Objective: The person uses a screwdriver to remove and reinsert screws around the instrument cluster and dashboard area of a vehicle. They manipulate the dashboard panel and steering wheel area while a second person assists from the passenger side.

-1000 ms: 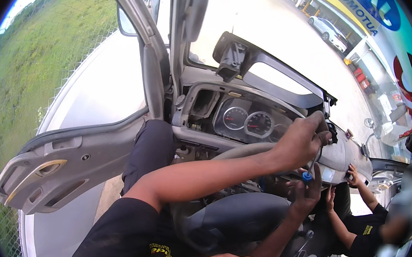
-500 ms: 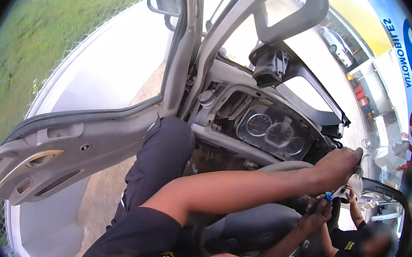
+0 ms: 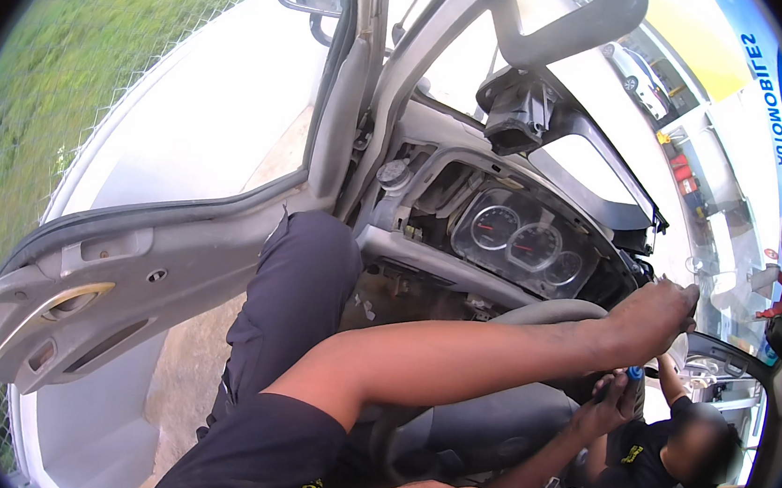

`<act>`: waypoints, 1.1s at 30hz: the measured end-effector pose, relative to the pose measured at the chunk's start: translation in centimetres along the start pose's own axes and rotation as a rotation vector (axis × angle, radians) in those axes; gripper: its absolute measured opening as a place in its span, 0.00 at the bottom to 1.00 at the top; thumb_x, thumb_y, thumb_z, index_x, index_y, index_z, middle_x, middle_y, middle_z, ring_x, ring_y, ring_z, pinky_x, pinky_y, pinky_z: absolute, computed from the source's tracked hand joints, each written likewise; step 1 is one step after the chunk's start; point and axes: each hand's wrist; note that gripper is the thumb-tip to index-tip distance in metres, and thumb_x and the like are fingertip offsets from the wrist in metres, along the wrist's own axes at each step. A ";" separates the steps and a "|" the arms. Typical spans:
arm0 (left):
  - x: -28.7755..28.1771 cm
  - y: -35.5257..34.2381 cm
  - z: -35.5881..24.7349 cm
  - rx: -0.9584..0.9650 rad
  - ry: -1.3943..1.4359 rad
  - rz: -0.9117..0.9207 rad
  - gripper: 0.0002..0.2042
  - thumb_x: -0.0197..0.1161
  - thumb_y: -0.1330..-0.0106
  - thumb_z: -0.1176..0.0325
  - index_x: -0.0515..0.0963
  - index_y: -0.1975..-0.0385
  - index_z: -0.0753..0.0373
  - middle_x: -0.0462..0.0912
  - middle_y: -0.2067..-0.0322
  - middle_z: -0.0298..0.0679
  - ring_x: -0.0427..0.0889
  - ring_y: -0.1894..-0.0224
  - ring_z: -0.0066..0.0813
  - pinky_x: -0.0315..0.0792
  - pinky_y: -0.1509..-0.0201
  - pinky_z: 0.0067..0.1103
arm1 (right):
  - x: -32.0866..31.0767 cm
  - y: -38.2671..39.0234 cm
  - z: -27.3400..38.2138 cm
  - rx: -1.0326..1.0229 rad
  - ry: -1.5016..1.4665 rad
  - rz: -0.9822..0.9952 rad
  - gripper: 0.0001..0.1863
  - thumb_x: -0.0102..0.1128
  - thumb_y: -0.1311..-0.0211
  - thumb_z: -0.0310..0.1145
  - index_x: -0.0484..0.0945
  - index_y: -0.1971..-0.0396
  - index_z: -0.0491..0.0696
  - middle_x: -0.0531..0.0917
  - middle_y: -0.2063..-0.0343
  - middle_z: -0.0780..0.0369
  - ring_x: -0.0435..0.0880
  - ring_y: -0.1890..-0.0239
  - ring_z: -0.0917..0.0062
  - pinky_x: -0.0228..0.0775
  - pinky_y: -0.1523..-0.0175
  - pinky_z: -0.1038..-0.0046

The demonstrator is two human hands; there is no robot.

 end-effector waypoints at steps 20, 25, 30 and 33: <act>-1.6 -1.0 0.0 -0.360 -0.042 0.166 0.16 0.68 0.23 0.59 0.84 0.53 0.70 0.90 0.65 0.38 0.86 0.63 0.21 0.81 0.53 0.22 | -2.9 -0.4 -0.4 -0.038 -0.527 -0.140 0.17 0.67 0.27 0.26 0.77 0.42 0.44 0.81 0.46 0.56 0.85 0.58 0.80 0.78 0.59 0.78; -1.2 -1.1 -0.6 -0.390 -0.108 0.236 0.13 0.70 0.24 0.61 0.85 0.57 0.68 0.87 0.67 0.36 0.81 0.65 0.19 0.75 0.59 0.22 | -4.5 -0.9 -0.4 -0.040 -0.688 -0.315 0.20 0.63 0.25 0.24 0.73 0.37 0.44 0.81 0.44 0.54 0.83 0.40 0.69 0.87 0.41 0.64; 0.2 -1.4 0.7 -0.571 0.027 0.291 0.18 0.72 0.26 0.52 0.85 0.54 0.63 0.87 0.63 0.33 0.80 0.61 0.18 0.75 0.54 0.20 | -5.5 -2.0 0.6 -0.071 -0.556 -0.406 0.22 0.66 0.26 0.28 0.71 0.37 0.42 0.80 0.45 0.53 0.84 0.41 0.68 0.86 0.39 0.64; 1.1 -3.5 1.9 -0.553 0.128 0.231 0.18 0.72 0.27 0.53 0.85 0.53 0.62 0.89 0.62 0.36 0.84 0.60 0.20 0.79 0.53 0.21 | -5.9 -4.0 1.4 -0.112 -0.466 -0.371 0.22 0.67 0.26 0.28 0.70 0.38 0.41 0.80 0.45 0.53 0.84 0.42 0.68 0.85 0.39 0.64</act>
Point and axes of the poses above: each hand's wrist, its own y-axis away from the middle knuckle, its own x-axis out of the palm, z = x × y
